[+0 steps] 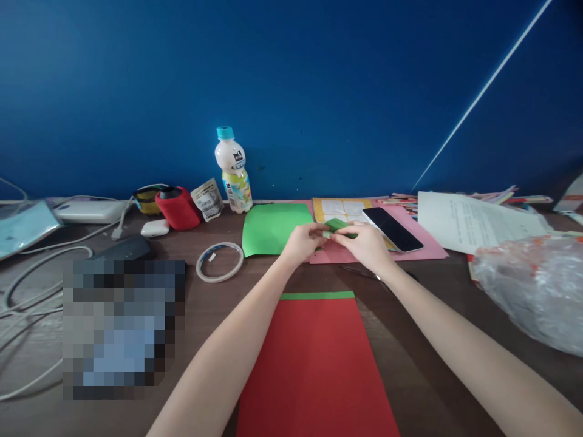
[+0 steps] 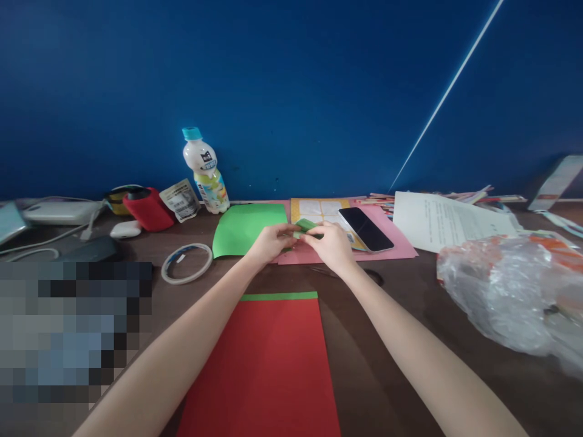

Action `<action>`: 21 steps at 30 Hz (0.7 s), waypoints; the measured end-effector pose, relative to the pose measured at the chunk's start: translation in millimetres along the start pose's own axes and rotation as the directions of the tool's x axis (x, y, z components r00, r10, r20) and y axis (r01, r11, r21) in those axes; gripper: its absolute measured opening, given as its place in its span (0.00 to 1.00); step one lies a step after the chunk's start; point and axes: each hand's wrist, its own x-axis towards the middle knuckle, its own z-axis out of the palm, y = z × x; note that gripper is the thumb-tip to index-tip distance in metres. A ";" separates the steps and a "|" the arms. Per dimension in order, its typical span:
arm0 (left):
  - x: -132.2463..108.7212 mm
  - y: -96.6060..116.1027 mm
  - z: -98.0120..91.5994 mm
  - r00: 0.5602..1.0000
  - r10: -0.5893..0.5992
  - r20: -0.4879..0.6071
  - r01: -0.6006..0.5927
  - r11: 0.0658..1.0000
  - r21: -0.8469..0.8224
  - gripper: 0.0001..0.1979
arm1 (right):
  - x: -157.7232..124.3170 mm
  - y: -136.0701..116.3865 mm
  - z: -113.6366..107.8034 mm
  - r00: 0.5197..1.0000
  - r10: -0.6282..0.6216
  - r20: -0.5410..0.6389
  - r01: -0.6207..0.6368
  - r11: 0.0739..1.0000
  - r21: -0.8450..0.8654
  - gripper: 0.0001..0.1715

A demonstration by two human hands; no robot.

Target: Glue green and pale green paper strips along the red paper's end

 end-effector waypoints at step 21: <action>-4.5 7.8 1.9 0.999 0.018 -0.030 -0.018 1.000 0.008 0.19 | 2.3 -1.9 1.1 0.994 0.099 -0.037 -0.101 0.994 -0.045 0.16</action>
